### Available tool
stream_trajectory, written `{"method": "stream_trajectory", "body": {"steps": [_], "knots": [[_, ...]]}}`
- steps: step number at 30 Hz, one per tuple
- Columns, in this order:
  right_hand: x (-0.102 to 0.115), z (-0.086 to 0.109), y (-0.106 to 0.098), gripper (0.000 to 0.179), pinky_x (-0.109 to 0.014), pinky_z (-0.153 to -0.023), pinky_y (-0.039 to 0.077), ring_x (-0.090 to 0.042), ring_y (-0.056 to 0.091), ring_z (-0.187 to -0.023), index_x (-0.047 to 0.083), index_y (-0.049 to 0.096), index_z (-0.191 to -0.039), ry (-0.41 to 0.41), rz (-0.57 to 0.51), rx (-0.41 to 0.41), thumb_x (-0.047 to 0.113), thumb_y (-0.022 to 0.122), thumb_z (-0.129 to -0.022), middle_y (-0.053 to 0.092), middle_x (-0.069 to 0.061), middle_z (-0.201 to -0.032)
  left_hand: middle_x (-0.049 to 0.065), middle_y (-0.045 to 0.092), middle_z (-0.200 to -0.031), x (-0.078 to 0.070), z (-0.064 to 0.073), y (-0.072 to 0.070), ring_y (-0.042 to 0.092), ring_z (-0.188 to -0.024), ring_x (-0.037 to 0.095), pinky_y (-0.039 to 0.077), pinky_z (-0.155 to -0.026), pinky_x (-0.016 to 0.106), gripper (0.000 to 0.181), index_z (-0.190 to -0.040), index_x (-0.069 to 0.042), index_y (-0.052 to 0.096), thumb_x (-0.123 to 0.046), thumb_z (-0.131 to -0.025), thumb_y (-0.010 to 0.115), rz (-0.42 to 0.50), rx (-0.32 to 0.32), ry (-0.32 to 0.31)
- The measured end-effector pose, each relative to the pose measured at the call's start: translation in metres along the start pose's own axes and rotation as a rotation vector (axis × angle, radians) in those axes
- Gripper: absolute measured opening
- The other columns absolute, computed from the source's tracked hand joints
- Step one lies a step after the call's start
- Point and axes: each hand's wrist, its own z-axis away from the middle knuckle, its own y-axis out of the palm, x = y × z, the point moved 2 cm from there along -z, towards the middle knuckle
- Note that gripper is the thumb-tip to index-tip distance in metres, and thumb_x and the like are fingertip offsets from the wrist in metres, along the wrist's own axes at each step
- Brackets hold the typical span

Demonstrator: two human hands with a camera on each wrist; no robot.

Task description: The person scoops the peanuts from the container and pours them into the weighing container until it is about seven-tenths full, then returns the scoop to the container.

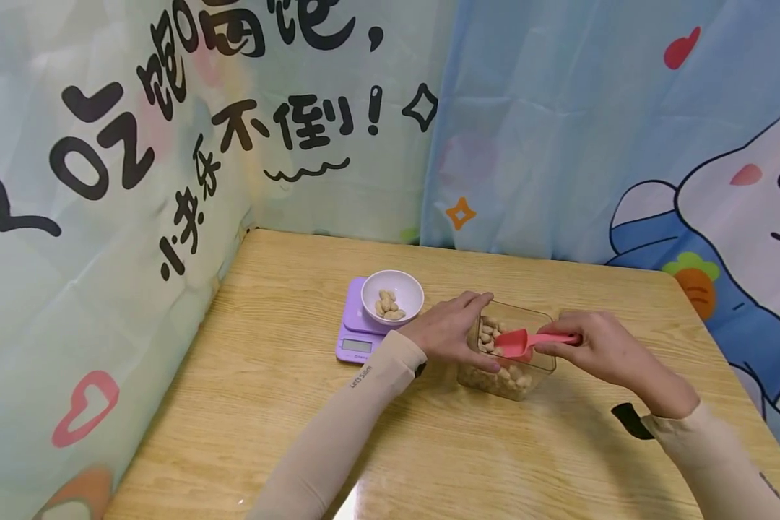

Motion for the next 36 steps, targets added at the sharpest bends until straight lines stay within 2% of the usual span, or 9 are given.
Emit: {"method": "stream_trajectory", "body": {"steps": [7, 10, 21, 31, 36], "knots": [[-0.007, 0.014, 0.008, 0.017, -0.026, -0.052, 0.041, -0.006, 0.049, -0.061, 0.016, 0.080, -0.103, 0.163, -0.083, -0.070, 0.021, 0.082, -0.087, 0.063, 0.008, -0.080, 0.002, 0.032, -0.161, 0.001, -0.001, 0.001, 0.044, -0.140, 0.019, 0.038, -0.113, 0.030, 0.122, -0.164, -0.019, 0.013, -0.074, -0.075, 0.074, -0.005, -0.013, 0.006], [-0.008, 0.016, 0.010, 0.020, -0.026, -0.054, 0.042, -0.009, 0.051, -0.063, 0.015, 0.080, -0.106, 0.202, -0.114, -0.087, 0.022, 0.082, -0.088, 0.065, 0.005, -0.083, 0.001, 0.034, -0.159, 0.001, -0.001, 0.001, 0.044, -0.139, 0.018, 0.039, -0.112, 0.031, 0.122, -0.164, -0.019, 0.013, -0.075, -0.074, 0.074, -0.009, -0.015, 0.008], [-0.016, 0.025, 0.014, 0.019, -0.027, -0.055, 0.042, -0.015, 0.052, -0.069, 0.014, 0.079, -0.111, 0.240, -0.258, -0.131, 0.017, 0.077, -0.092, 0.069, -0.003, -0.096, -0.001, 0.031, -0.161, 0.003, 0.000, 0.003, 0.040, -0.142, 0.017, 0.036, -0.114, 0.032, 0.122, -0.164, -0.021, 0.013, -0.075, -0.074, 0.074, 0.006, -0.018, -0.012], [-0.012, 0.021, 0.026, 0.019, -0.027, -0.057, 0.045, -0.016, 0.054, -0.069, 0.018, 0.078, -0.112, 0.254, -0.291, -0.124, 0.022, 0.075, -0.094, 0.068, -0.001, -0.093, 0.000, 0.031, -0.162, 0.004, 0.001, 0.003, 0.041, -0.142, 0.019, 0.037, -0.114, 0.032, 0.121, -0.164, -0.021, 0.015, -0.075, -0.074, 0.075, 0.022, -0.036, -0.014], [-0.013, 0.025, 0.026, 0.020, -0.028, -0.056, 0.044, -0.017, 0.053, -0.070, 0.015, 0.078, -0.114, 0.262, -0.302, -0.131, 0.020, 0.075, -0.095, 0.068, -0.002, -0.093, -0.001, 0.032, -0.161, 0.003, 0.000, 0.004, 0.042, -0.142, 0.018, 0.038, -0.113, 0.031, 0.121, -0.164, -0.021, 0.015, -0.074, -0.073, 0.075, 0.017, -0.032, -0.011]]}}
